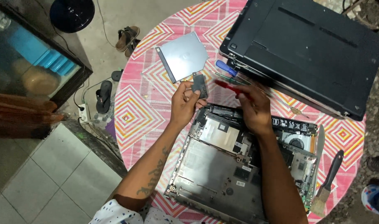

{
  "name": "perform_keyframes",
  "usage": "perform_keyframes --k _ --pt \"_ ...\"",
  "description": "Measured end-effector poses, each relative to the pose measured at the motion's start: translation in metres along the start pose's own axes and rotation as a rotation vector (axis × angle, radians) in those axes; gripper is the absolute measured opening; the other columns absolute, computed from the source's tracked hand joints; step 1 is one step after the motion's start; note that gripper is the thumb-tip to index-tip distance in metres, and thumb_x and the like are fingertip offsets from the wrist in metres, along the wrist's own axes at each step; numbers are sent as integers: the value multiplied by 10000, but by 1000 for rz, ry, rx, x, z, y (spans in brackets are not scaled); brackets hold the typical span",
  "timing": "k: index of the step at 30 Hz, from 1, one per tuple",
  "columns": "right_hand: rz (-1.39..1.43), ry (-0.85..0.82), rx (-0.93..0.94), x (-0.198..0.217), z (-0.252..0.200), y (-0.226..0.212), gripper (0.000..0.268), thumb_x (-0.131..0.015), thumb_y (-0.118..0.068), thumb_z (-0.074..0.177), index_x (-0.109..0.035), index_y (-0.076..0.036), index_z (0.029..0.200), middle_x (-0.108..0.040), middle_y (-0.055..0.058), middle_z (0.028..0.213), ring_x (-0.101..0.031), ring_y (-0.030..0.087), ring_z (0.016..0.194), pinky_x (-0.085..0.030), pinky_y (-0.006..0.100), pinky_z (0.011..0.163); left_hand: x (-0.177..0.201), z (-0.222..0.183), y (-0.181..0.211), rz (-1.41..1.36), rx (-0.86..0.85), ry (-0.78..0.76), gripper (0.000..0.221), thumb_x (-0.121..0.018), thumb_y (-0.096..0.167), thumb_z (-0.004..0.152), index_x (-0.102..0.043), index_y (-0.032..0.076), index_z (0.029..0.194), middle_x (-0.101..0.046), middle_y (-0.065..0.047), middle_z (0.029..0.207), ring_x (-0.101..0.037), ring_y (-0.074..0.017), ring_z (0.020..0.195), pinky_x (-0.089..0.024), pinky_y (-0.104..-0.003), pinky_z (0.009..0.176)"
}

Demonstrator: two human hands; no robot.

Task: Removing internal electronic components from a laptop using a screwdriver and manual prying.

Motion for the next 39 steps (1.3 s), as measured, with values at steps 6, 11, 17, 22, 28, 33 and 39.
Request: perform_keyframes --k 6,11,17,22,28,33,39 --pt "-381 40 61 -11 -3 -7 129 -688 -298 980 -766 -276 1081 -665 -97 794 -670 141 781 -417 314 791 -7 -5 17 109 25 -23 278 -536 94 1007 -521 -21 1260 -712 -185 830 -742 -210 707 -632 -243 628" --pt "-344 71 104 -11 4 -14 68 -729 -242 963 -773 -190 961 -629 -17 691 -668 208 697 -421 323 737 -8 0 29 160 11 -16 272 -491 60 1016 -533 -46 1263 -666 -147 745 -729 -202 649 -634 -235 607" --pt "-421 173 217 -9 6 -3 62 -720 -227 968 -746 -176 993 -622 -28 723 -649 210 689 -398 335 725 -6 -1 19 130 31 -14 280 -486 37 1012 -543 -53 1271 -689 -194 781 -747 -251 693 -642 -269 640" --pt "-208 79 98 -7 3 1 60 -738 -155 926 -768 -118 962 -643 49 690 -659 283 679 -457 359 679 -5 -3 19 143 35 -5 299 -486 28 1004 -537 -65 1284 -675 -198 774 -745 -247 673 -647 -261 628" --pt "-201 77 31 -1 0 5 124 -698 -187 960 -736 -79 1007 -635 153 749 -668 387 767 -492 426 691 -5 -3 17 158 17 4 313 -503 25 998 -551 -74 1291 -677 -199 783 -743 -241 663 -642 -264 614" --pt "-433 132 93 7 -2 24 90 -689 -189 968 -748 -159 1030 -650 68 813 -669 301 793 -467 416 725 -6 -3 16 192 -69 -8 314 -547 33 993 -575 -60 1291 -701 -198 742 -741 -224 639 -616 -255 578" --pt "-527 138 137 4 -4 31 108 -650 -294 1018 -740 -239 1042 -648 -10 842 -671 234 818 -445 379 770 -10 -8 25 252 -102 11 301 -566 81 999 -598 -52 1267 -710 -170 665 -706 -175 585 -568 -228 549"
Point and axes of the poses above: each hand's wrist, its own z-axis towards the middle knuckle, its own x-axis out of the back of the hand, y = z × x, the point moved 1 cm from there along z, towards the middle knuckle
